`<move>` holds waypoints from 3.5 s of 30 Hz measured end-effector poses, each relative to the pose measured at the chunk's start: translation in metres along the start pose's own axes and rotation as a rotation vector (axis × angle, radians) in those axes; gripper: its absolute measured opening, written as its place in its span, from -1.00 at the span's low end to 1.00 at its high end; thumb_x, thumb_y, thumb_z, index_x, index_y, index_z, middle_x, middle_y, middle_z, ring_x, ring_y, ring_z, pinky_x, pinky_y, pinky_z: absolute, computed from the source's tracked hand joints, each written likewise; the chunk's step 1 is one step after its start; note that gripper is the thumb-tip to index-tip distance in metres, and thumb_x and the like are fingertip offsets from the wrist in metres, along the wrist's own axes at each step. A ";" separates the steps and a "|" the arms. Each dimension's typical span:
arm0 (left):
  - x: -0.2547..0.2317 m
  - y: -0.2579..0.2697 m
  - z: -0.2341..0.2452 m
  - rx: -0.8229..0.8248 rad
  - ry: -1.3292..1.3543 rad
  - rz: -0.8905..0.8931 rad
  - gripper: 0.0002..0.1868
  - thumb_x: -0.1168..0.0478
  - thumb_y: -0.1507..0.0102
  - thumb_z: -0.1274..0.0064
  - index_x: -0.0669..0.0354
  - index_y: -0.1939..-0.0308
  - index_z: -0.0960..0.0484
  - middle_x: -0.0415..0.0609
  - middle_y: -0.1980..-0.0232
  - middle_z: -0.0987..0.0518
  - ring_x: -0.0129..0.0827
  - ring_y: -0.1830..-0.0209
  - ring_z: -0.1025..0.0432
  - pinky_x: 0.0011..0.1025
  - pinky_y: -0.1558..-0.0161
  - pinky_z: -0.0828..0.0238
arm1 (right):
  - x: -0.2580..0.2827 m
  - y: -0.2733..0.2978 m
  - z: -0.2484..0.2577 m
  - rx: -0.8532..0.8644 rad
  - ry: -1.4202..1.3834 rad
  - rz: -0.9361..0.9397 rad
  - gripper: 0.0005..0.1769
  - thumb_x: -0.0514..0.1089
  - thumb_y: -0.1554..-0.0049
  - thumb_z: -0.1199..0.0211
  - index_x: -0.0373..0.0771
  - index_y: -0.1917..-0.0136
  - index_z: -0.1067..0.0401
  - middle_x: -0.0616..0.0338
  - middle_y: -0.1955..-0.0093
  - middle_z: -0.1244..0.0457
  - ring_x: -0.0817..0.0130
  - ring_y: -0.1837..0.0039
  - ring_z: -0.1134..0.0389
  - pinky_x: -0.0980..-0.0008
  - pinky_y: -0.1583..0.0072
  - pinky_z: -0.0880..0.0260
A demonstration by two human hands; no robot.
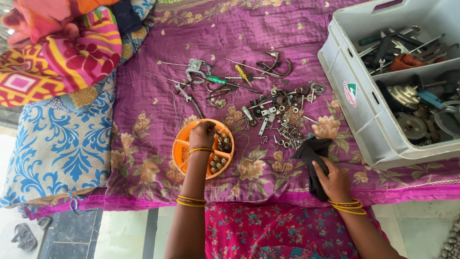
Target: The person sits on the floor and cleans small metal parts using a black cloth. They pick up each part, wipe it, and place it into an orange segmented tray. The process is repeated for multiple parts.
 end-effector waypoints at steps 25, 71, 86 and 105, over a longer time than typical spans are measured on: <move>-0.004 -0.002 -0.019 0.129 -0.082 0.012 -0.81 0.27 -0.19 -0.19 0.06 0.12 -0.76 0.10 0.20 -0.71 -0.01 0.21 -0.61 -0.15 0.13 -0.56 | 0.016 -0.001 0.008 -0.028 -0.045 0.054 -0.66 0.03 -0.22 -0.24 -0.24 -0.11 -0.54 -0.14 0.16 -0.40 -0.14 0.12 -0.45 0.07 0.12 -0.40; 0.036 -0.003 -0.061 0.204 -0.097 -0.003 -0.74 0.32 -0.11 -0.17 0.07 0.12 -0.76 0.08 0.19 -0.71 -0.04 0.18 -0.62 -0.19 0.09 -0.57 | 0.017 0.000 0.009 -0.040 -0.061 0.071 -0.68 0.02 -0.22 -0.24 -0.24 -0.08 -0.55 -0.11 0.17 -0.41 -0.09 0.14 -0.46 0.09 0.14 -0.41; 0.045 -0.011 -0.051 0.102 0.150 -0.005 -0.81 0.40 -0.10 -0.18 0.17 0.21 -0.73 -0.03 0.26 -0.74 -0.31 0.24 -0.68 -0.39 0.12 -0.62 | 0.018 0.000 0.009 -0.033 -0.062 0.072 -0.69 0.02 -0.22 -0.24 -0.22 -0.09 -0.55 -0.11 0.18 -0.41 -0.09 0.15 -0.46 0.09 0.15 -0.41; 0.057 -0.013 -0.066 0.152 0.040 0.118 -0.83 0.37 -0.09 -0.28 0.12 0.24 -0.76 -0.05 0.27 -0.74 -0.32 0.24 -0.67 -0.38 0.10 -0.61 | 0.017 0.001 0.009 -0.053 -0.057 0.105 -0.69 0.01 -0.21 -0.24 -0.24 -0.08 -0.55 -0.10 0.15 -0.41 -0.09 0.15 -0.46 0.09 0.14 -0.41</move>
Point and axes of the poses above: each hand's wrist, its own y-axis away from the middle knuckle, its own z-axis out of the back of the hand, x = y × z, the point moved 9 cm from there along -y, towards the middle knuckle
